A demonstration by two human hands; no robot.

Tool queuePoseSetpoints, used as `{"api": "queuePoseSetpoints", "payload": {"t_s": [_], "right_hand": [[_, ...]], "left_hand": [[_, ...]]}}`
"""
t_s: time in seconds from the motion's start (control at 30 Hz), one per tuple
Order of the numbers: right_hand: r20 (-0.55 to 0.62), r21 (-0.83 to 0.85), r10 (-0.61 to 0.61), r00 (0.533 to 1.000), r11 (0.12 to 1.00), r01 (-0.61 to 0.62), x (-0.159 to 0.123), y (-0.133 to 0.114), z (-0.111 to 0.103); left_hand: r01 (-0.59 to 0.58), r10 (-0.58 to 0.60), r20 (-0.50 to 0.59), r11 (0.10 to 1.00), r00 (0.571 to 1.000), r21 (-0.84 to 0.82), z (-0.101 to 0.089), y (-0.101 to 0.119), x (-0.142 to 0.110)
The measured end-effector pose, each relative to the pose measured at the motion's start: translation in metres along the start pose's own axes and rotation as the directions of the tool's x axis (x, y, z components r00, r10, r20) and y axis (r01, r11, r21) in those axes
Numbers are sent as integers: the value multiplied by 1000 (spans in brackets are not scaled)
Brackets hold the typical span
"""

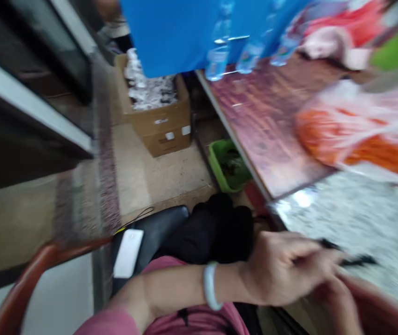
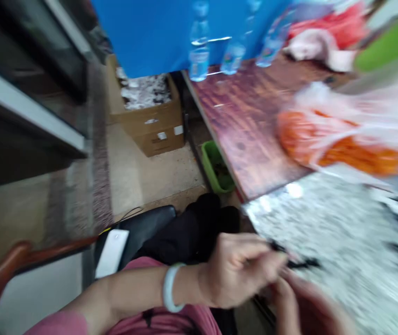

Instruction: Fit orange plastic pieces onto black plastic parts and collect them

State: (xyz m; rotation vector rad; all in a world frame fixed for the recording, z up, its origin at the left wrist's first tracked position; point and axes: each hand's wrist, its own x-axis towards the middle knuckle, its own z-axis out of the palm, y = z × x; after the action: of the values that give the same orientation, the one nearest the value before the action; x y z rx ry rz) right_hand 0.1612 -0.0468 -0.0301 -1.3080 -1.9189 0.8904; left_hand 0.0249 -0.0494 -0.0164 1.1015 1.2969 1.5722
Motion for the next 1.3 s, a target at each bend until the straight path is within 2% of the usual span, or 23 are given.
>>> {"api": "queuePoseSetpoints", "payload": {"t_s": [0.07,0.17,0.27,0.37,0.63,0.83,1.17,1.3], "right_hand": [[-152,-51,-2,988,999,-5,0,-12,-6],[-161,25,-10,987,1000,14,13,-23,1],[-129,119,39,991,993,-24,25,-23,4],[-73,170,78,994,983,-65,26,-24,-3],[51,185,139,989,972,-146,26,-30,-22],[89,138,154,984,976,-166,17,-29,-24],[127,235,226,966,939,-251,7,-21,-21],[135,270,243,961,924,-272,5,-18,-21]], "left_hand": [[2,-2,-7,1000,1000,12,-6,2,3],[21,-19,-27,999,999,45,-13,-2,11],[16,-18,24,996,1000,84,-15,-6,14],[-26,9,97,984,995,175,-16,-8,12],[-158,45,285,909,957,386,-19,-5,9],[-163,-16,356,870,935,466,-17,-3,2],[76,-192,357,946,914,315,-15,-1,-11],[184,-271,389,951,880,248,-15,-6,-15]]}}
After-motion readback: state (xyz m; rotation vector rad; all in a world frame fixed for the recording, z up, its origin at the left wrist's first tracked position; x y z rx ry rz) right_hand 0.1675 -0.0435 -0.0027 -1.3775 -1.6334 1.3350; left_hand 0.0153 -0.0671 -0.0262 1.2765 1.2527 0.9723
